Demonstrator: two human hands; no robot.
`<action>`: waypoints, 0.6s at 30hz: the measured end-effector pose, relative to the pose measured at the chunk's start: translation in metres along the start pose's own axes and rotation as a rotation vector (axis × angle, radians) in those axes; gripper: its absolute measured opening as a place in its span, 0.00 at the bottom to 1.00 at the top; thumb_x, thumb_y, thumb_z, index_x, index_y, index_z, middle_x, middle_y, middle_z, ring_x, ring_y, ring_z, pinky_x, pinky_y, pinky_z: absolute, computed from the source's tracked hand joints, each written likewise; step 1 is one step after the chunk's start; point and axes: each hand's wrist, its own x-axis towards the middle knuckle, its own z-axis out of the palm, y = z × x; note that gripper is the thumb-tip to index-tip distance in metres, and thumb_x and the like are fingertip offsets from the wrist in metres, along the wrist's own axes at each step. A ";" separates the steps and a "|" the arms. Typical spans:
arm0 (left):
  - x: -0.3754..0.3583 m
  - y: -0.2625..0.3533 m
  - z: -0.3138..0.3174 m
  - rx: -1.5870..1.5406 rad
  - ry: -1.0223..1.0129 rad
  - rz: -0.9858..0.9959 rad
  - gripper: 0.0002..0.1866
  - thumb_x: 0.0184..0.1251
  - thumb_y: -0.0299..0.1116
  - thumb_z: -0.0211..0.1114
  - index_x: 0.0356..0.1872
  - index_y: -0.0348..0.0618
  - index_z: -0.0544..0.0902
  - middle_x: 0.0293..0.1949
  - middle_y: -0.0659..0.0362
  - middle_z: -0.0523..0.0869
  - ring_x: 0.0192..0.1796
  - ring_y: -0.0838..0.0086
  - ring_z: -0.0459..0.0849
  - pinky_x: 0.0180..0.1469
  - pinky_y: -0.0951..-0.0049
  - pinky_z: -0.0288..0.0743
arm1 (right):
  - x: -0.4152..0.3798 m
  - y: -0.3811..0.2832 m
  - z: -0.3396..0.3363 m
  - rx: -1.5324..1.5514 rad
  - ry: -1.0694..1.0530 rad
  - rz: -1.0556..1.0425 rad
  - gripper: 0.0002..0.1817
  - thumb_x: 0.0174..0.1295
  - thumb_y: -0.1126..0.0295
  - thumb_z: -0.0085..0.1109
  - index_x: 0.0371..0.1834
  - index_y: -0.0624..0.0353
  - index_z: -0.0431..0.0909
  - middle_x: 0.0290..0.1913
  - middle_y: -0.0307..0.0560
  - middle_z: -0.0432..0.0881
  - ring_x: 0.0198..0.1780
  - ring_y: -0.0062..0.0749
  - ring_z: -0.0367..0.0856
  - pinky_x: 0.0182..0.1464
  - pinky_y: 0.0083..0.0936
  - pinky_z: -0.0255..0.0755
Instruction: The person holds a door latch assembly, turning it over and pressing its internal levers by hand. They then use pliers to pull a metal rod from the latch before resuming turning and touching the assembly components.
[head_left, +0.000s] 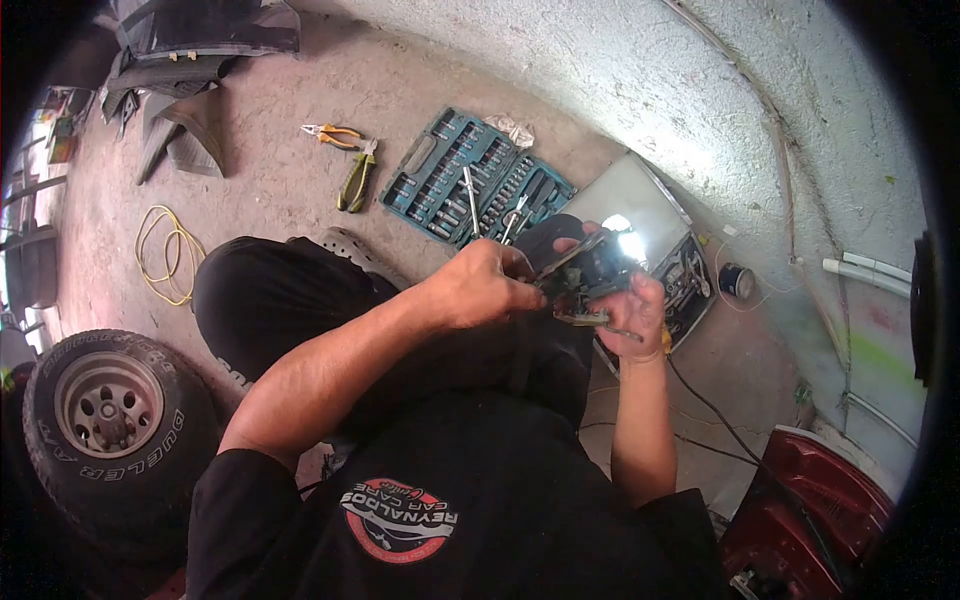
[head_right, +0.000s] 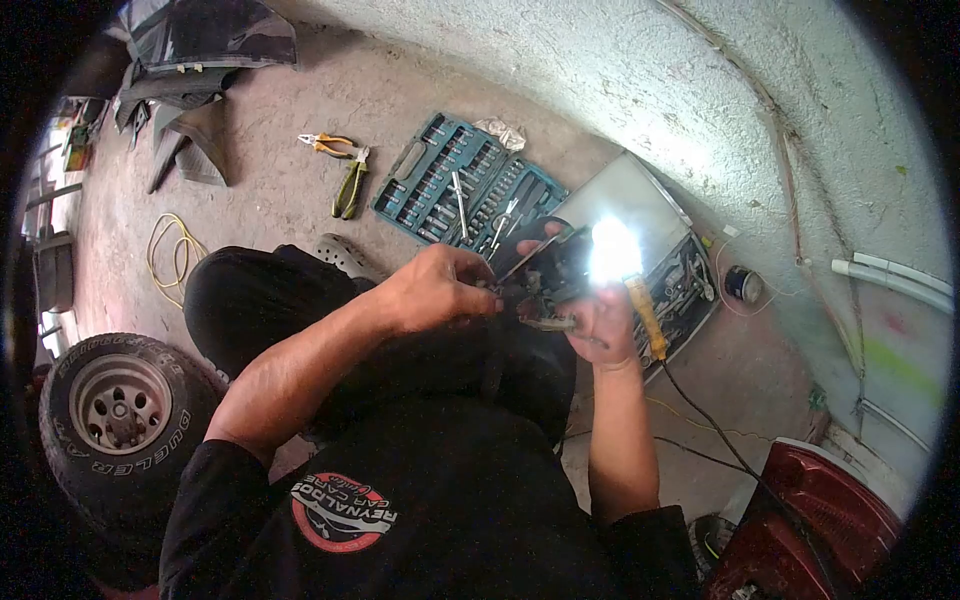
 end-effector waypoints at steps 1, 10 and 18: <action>0.001 -0.004 0.000 0.042 0.045 0.071 0.21 0.64 0.43 0.72 0.40 0.27 0.85 0.27 0.56 0.85 0.29 0.73 0.83 0.33 0.72 0.76 | 0.002 0.003 -0.004 0.114 -0.019 -0.002 0.43 0.65 0.50 0.55 0.78 0.64 0.55 0.70 0.69 0.70 0.65 0.55 0.78 0.57 0.49 0.83; 0.009 0.007 -0.004 -0.322 -0.180 -0.137 0.22 0.74 0.46 0.66 0.45 0.31 0.84 0.28 0.57 0.84 0.30 0.72 0.83 0.35 0.71 0.78 | -0.002 0.000 -0.015 0.090 0.009 -0.025 0.45 0.64 0.47 0.52 0.79 0.63 0.53 0.73 0.71 0.65 0.66 0.57 0.77 0.58 0.57 0.82; 0.008 0.006 -0.003 -0.061 -0.089 -0.047 0.23 0.75 0.48 0.64 0.41 0.32 0.85 0.25 0.59 0.81 0.27 0.76 0.77 0.30 0.71 0.70 | 0.004 0.006 -0.010 0.160 -0.040 -0.054 0.44 0.64 0.51 0.56 0.79 0.63 0.54 0.72 0.72 0.66 0.67 0.58 0.76 0.58 0.54 0.83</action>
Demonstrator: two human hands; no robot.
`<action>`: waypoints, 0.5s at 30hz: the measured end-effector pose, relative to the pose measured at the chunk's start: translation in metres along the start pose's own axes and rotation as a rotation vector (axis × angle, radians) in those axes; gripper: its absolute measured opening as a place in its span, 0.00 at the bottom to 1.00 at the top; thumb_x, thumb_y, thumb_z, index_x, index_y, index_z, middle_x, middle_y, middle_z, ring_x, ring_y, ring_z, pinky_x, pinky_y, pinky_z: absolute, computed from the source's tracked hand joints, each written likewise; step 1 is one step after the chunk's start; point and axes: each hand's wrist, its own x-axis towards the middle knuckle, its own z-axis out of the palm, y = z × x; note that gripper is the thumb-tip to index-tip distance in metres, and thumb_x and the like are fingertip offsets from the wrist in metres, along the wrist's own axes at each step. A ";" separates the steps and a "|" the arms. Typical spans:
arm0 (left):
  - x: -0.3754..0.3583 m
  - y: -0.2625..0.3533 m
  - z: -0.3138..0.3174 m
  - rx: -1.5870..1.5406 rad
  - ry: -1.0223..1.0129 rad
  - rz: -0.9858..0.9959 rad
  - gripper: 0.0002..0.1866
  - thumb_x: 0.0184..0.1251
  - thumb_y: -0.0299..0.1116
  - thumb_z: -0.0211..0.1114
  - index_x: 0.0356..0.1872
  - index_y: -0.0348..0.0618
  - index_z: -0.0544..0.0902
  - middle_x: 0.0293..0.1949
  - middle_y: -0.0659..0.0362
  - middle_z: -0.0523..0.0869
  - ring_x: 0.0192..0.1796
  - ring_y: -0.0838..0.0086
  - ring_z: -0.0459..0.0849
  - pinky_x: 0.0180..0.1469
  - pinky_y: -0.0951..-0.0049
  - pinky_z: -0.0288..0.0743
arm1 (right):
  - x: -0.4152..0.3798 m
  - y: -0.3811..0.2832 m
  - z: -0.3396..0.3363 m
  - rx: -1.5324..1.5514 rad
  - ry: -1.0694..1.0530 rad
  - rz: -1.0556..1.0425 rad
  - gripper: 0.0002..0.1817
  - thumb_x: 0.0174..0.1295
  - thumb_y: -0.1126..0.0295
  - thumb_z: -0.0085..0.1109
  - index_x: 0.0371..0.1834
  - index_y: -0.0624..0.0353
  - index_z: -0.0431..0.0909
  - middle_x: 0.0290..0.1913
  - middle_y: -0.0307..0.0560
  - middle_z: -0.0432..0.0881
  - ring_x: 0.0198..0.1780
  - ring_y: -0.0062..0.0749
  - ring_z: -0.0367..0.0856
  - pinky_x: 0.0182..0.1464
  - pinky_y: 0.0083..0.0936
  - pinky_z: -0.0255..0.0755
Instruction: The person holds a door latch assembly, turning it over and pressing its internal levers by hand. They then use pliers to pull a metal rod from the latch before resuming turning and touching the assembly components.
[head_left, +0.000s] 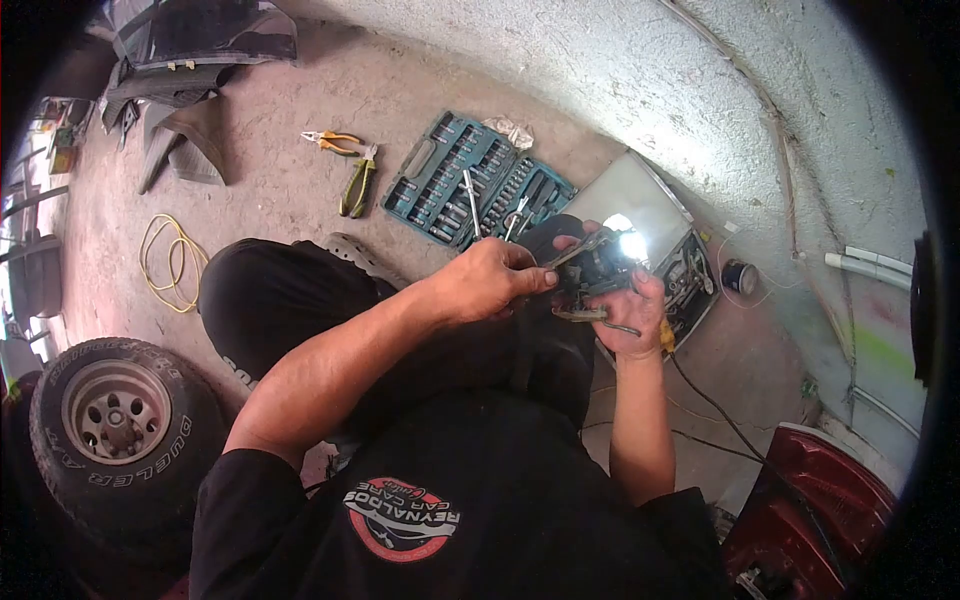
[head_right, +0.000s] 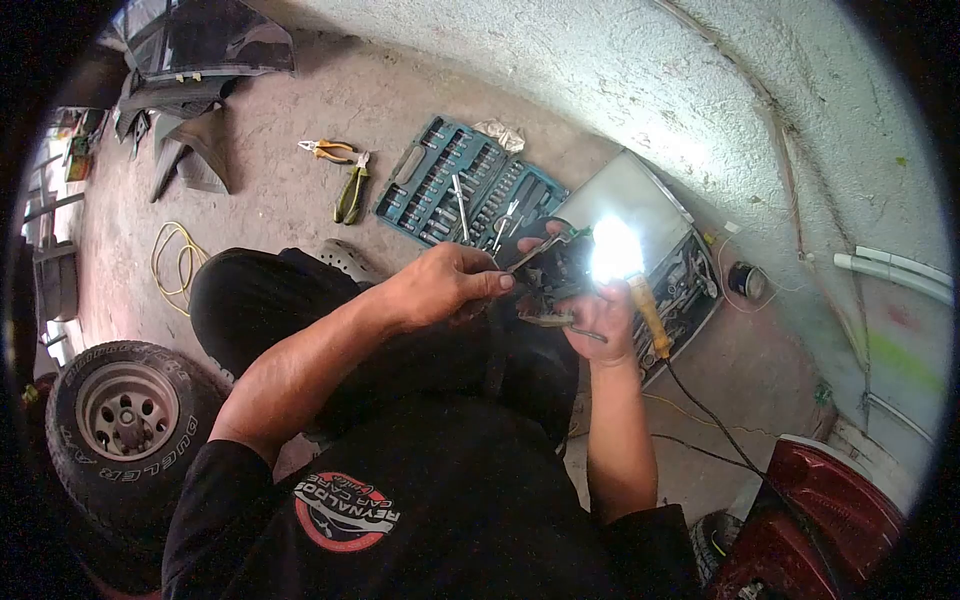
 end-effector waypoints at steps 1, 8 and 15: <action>0.000 -0.001 0.001 0.024 0.024 0.020 0.23 0.75 0.48 0.64 0.40 0.32 0.85 0.25 0.60 0.80 0.27 0.76 0.76 0.30 0.71 0.69 | 0.000 0.000 0.000 -0.007 -0.001 0.003 0.45 0.63 0.50 0.57 0.79 0.63 0.53 0.72 0.71 0.67 0.67 0.57 0.77 0.58 0.53 0.83; 0.011 -0.025 0.006 0.193 0.060 0.215 0.23 0.76 0.48 0.63 0.42 0.32 0.85 0.25 0.59 0.81 0.30 0.75 0.77 0.34 0.67 0.71 | -0.005 -0.002 0.001 -0.142 0.039 0.008 0.43 0.62 0.52 0.57 0.78 0.61 0.56 0.71 0.67 0.68 0.67 0.56 0.76 0.57 0.53 0.84; -0.002 0.001 0.005 0.100 0.010 -0.116 0.26 0.75 0.50 0.64 0.30 0.33 0.84 0.19 0.59 0.78 0.22 0.74 0.76 0.26 0.68 0.67 | -0.007 -0.011 0.020 -0.415 0.095 0.116 0.44 0.62 0.49 0.57 0.79 0.60 0.56 0.68 0.61 0.73 0.63 0.44 0.80 0.52 0.43 0.85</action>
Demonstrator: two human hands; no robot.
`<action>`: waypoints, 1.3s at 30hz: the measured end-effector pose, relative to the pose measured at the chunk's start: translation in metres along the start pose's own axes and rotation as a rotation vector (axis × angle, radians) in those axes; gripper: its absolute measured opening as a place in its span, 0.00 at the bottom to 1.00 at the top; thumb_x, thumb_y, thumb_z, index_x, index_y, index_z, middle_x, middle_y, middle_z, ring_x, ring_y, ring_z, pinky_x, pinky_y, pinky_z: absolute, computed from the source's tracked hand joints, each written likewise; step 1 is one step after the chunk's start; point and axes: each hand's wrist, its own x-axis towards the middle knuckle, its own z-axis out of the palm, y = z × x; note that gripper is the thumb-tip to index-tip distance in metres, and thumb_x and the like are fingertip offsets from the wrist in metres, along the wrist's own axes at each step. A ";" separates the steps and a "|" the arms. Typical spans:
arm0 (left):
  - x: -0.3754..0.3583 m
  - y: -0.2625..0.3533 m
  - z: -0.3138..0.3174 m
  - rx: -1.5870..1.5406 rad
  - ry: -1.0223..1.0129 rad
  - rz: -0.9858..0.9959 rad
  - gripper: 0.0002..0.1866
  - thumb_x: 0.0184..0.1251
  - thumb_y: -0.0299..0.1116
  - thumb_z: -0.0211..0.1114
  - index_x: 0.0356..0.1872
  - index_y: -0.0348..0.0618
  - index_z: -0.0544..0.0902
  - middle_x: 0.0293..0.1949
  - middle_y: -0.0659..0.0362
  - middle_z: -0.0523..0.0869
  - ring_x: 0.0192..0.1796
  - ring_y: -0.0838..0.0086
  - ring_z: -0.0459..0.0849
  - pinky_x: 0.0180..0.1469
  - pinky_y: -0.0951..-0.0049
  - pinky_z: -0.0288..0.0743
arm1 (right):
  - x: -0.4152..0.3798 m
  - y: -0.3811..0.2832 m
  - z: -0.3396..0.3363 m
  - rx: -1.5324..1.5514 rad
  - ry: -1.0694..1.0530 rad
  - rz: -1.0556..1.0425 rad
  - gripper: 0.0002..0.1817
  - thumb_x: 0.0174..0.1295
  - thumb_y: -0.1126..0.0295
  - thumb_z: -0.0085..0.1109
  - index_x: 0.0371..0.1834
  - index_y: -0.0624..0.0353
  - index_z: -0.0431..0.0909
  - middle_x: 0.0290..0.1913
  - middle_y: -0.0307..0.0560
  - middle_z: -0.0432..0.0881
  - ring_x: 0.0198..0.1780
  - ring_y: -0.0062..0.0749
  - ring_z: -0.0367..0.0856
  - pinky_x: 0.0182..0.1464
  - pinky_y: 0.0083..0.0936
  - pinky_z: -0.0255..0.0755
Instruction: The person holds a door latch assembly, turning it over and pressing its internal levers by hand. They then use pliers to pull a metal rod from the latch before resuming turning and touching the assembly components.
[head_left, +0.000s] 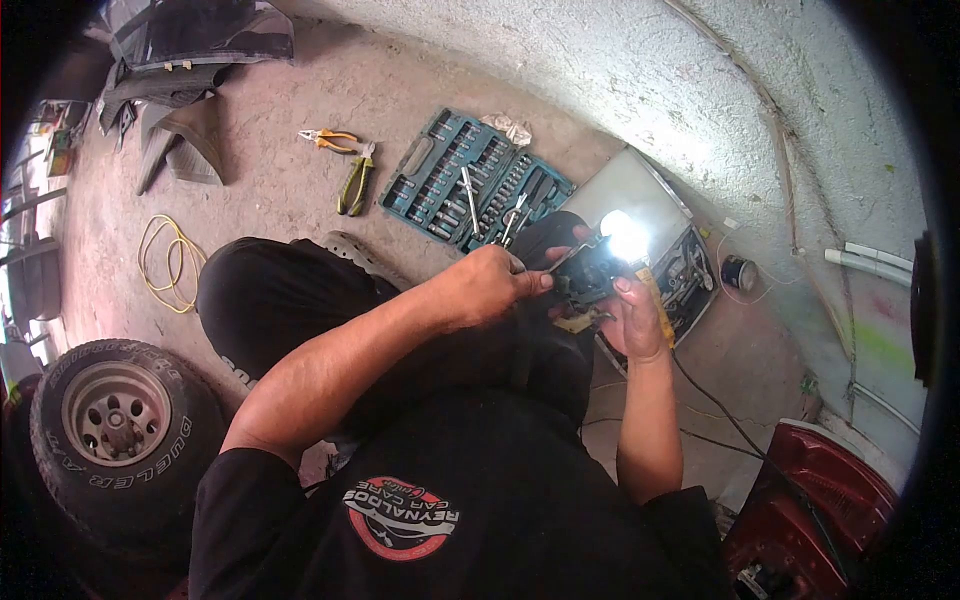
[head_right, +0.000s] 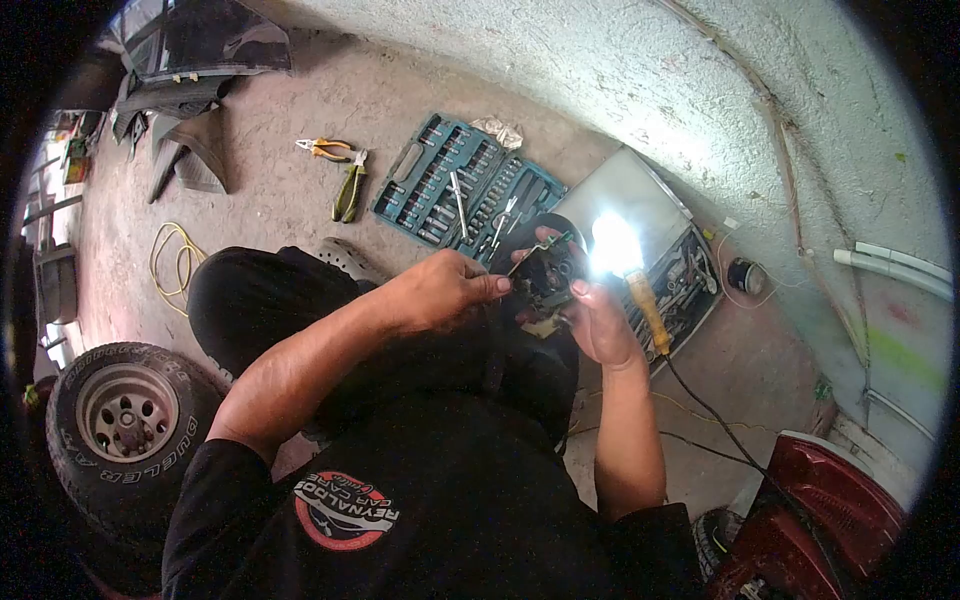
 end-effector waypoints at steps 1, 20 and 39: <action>-0.001 0.001 -0.001 -0.028 -0.024 -0.041 0.26 0.75 0.50 0.64 0.28 0.33 0.83 0.18 0.59 0.77 0.20 0.74 0.75 0.24 0.69 0.66 | 0.000 -0.003 0.002 -0.006 -0.016 0.007 0.44 0.63 0.50 0.56 0.79 0.59 0.56 0.67 0.58 0.75 0.63 0.41 0.80 0.53 0.41 0.84; 0.003 -0.015 -0.003 -0.268 -0.180 0.103 0.19 0.75 0.39 0.66 0.45 0.26 0.82 0.31 0.52 0.87 0.32 0.67 0.89 0.34 0.68 0.85 | -0.004 0.027 -0.030 0.346 -0.157 -0.021 0.49 0.62 0.48 0.65 0.80 0.61 0.54 0.76 0.74 0.59 0.71 0.59 0.72 0.60 0.51 0.81; -0.001 -0.006 0.005 -0.230 -0.123 0.041 0.20 0.72 0.41 0.69 0.41 0.28 0.82 0.25 0.53 0.85 0.25 0.70 0.86 0.27 0.71 0.82 | -0.006 0.033 -0.028 0.316 -0.166 -0.092 0.45 0.62 0.54 0.64 0.78 0.63 0.57 0.75 0.68 0.64 0.71 0.60 0.72 0.69 0.52 0.72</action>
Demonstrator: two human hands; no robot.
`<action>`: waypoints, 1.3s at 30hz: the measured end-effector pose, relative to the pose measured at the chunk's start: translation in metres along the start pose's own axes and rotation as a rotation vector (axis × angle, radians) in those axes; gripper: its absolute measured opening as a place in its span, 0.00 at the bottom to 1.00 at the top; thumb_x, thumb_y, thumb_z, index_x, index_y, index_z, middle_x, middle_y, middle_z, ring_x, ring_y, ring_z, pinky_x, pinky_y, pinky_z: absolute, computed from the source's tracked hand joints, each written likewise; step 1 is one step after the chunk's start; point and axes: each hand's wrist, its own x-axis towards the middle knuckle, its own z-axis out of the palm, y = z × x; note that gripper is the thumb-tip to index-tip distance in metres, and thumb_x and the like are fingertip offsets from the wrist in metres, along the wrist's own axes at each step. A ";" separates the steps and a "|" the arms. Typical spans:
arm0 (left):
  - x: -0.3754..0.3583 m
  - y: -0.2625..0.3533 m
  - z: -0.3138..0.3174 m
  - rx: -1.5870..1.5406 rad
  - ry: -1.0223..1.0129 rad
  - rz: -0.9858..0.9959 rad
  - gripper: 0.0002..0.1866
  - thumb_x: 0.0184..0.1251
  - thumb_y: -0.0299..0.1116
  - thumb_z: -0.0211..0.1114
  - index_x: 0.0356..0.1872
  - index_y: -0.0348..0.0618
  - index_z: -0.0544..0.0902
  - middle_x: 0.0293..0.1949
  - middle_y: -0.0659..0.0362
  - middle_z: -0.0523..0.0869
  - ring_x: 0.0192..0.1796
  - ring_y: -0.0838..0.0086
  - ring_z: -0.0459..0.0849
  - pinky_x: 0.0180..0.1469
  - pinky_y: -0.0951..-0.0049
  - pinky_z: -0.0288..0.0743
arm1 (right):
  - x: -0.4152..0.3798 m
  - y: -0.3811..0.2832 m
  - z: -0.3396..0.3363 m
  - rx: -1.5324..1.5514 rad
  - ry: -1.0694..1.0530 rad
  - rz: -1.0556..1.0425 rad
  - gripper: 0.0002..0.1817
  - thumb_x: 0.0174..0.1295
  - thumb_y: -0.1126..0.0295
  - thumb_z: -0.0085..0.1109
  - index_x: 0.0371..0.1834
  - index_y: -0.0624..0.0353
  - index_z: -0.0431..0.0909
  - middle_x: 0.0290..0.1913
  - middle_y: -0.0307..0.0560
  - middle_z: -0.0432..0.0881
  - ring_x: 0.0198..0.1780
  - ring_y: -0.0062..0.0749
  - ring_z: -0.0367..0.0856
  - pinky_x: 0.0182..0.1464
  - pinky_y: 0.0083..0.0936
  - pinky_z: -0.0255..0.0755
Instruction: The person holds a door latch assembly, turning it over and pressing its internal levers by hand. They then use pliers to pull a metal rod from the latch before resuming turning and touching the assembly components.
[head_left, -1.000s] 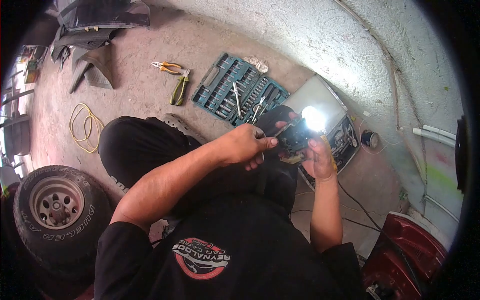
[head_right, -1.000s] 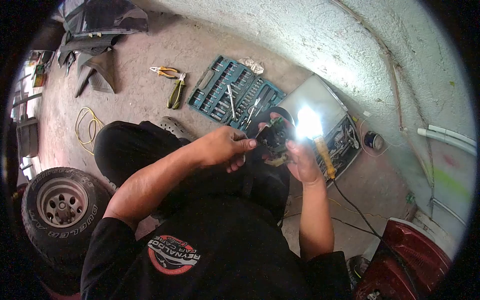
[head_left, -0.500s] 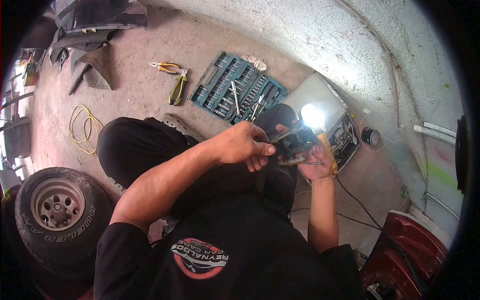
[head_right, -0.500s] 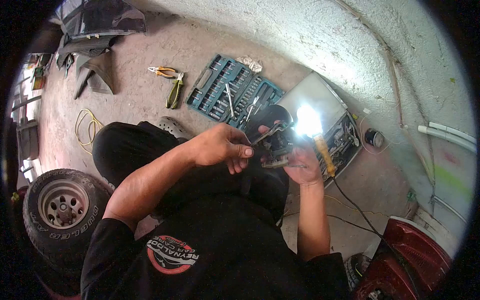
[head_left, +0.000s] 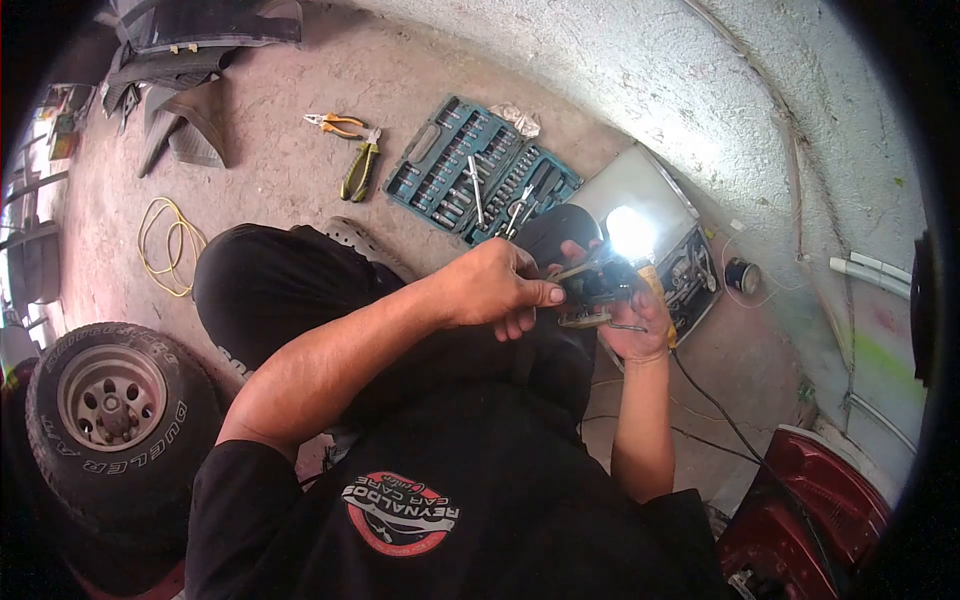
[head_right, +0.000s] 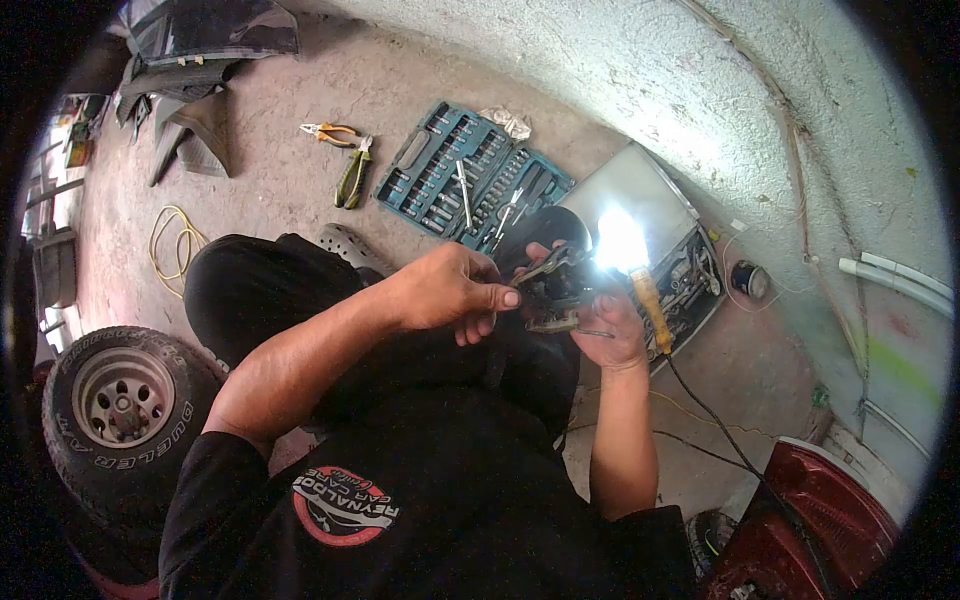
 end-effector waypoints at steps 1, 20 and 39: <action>0.000 -0.002 0.000 0.008 -0.001 -0.010 0.19 0.72 0.41 0.69 0.41 0.28 0.81 0.25 0.54 0.84 0.25 0.70 0.85 0.27 0.71 0.81 | 0.001 -0.003 0.000 -0.058 -0.011 0.010 0.45 0.61 0.55 0.65 0.78 0.63 0.57 0.75 0.67 0.65 0.71 0.60 0.72 0.69 0.52 0.73; 0.006 -0.016 0.005 -0.063 -0.029 0.067 0.15 0.75 0.36 0.65 0.43 0.29 0.82 0.28 0.56 0.85 0.30 0.71 0.86 0.35 0.71 0.82 | -0.001 -0.003 0.000 0.008 0.126 0.042 0.42 0.67 0.52 0.58 0.79 0.61 0.55 0.74 0.74 0.64 0.66 0.68 0.76 0.62 0.56 0.79; 0.004 -0.011 0.002 -0.017 -0.093 -0.073 0.19 0.78 0.43 0.61 0.38 0.33 0.82 0.27 0.55 0.84 0.27 0.72 0.85 0.30 0.71 0.81 | -0.002 0.002 0.000 -0.069 0.123 0.050 0.37 0.74 0.48 0.48 0.78 0.60 0.56 0.70 0.66 0.71 0.63 0.51 0.81 0.50 0.49 0.87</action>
